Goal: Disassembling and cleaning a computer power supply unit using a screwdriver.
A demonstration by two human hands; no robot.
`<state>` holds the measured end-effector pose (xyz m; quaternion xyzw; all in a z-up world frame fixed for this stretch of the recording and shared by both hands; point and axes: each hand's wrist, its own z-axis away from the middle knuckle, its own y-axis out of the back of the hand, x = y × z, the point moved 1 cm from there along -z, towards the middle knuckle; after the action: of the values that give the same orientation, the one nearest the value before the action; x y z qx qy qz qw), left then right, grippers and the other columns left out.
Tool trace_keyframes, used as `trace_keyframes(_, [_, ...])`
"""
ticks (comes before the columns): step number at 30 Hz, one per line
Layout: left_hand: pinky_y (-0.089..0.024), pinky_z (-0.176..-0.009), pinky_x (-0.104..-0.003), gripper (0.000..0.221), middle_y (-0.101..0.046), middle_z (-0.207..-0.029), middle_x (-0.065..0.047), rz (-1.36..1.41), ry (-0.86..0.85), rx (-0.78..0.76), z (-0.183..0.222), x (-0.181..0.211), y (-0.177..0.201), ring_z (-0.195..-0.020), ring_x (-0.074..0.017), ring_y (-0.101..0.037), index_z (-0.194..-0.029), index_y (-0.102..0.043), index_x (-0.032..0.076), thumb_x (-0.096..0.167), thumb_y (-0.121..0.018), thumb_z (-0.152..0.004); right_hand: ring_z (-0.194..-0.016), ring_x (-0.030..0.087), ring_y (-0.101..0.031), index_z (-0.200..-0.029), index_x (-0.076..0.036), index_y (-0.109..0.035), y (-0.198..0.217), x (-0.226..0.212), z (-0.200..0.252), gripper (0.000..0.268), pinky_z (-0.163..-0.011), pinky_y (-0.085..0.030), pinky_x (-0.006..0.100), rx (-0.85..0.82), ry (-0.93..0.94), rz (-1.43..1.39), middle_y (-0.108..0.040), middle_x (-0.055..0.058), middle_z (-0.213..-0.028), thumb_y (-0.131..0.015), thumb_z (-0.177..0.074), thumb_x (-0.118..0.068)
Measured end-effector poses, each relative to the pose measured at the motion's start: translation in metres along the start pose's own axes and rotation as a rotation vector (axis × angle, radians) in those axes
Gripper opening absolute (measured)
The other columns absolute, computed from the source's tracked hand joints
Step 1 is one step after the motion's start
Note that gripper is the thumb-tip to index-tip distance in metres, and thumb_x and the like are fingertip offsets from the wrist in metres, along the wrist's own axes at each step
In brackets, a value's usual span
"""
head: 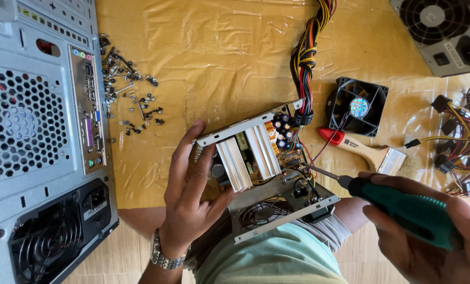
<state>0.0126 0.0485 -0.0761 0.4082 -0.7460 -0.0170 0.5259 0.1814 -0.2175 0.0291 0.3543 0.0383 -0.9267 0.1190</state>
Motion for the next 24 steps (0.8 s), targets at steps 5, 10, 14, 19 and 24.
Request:
trace_keyframes(5, [-0.041, -0.134, -0.06, 0.059, -0.033, -0.16, -0.035, 0.009, 0.007, 0.001, 0.001, 0.0, 0.0, -0.154, -0.0515, -0.042, -0.155, -0.037, 0.004, 0.029, -0.063, -0.108, -0.132, 0.045, -0.066, -0.152, -0.003, -0.04, -0.012, 0.003, 0.004, 0.058, -0.111, -0.059, 0.045, -0.421, 0.689, 0.183, -0.046, 0.034, -0.153, -0.066, -0.102, -0.013])
trace_keyframes(10, [-0.045, -0.127, -0.058, 0.054, -0.039, -0.151, -0.036, 0.004, 0.033, -0.005, -0.002, 0.002, 0.0, -0.146, -0.0512, -0.047, -0.144, -0.045, -0.005, 0.027, -0.063, -0.104, -0.145, 0.037, -0.057, -0.143, 0.008, -0.036, -0.027, 0.0, 0.022, 0.044, -0.109, -0.046, 0.033, 0.007, 0.578, 0.419, -0.058, 0.036, -0.144, -0.034, -0.1, -0.002])
trace_keyframes(14, [-0.049, -0.126, -0.058, 0.055, -0.041, -0.15, -0.033, 0.024, 0.009, 0.019, -0.001, -0.001, -0.001, -0.144, -0.0493, -0.051, -0.146, -0.044, -0.002, 0.026, -0.066, -0.104, -0.138, 0.053, -0.067, -0.122, 0.016, -0.046, -0.016, 0.0, 0.02, 0.055, -0.094, -0.055, 0.06, 0.16, 0.218, 0.085, -0.063, 0.043, -0.139, -0.031, -0.1, -0.032])
trace_keyframes(19, [-0.051, -0.123, -0.056, 0.055, -0.045, -0.146, -0.032, -0.004, 0.045, 0.025, -0.006, 0.002, -0.002, -0.141, -0.0474, -0.054, -0.14, -0.049, -0.004, 0.03, -0.068, -0.101, -0.1, 0.023, -0.076, -0.14, 0.003, -0.029, -0.006, -0.013, -0.001, 0.061, -0.079, -0.052, 0.024, -0.215, 1.022, 0.907, -0.072, 0.026, -0.122, -0.056, -0.088, -0.014])
trace_keyframes(24, [-0.051, -0.128, -0.056, 0.074, -0.043, -0.152, -0.029, -0.074, 0.038, 0.049, 0.0, 0.003, 0.001, -0.145, -0.046, -0.054, -0.145, -0.048, 0.004, 0.039, -0.085, -0.093, -0.112, 0.025, -0.063, -0.13, 0.018, -0.036, 0.023, -0.016, -0.025, 0.065, -0.112, -0.029, 0.036, -0.236, 1.134, 1.111, -0.064, 0.018, -0.122, -0.056, -0.079, -0.016])
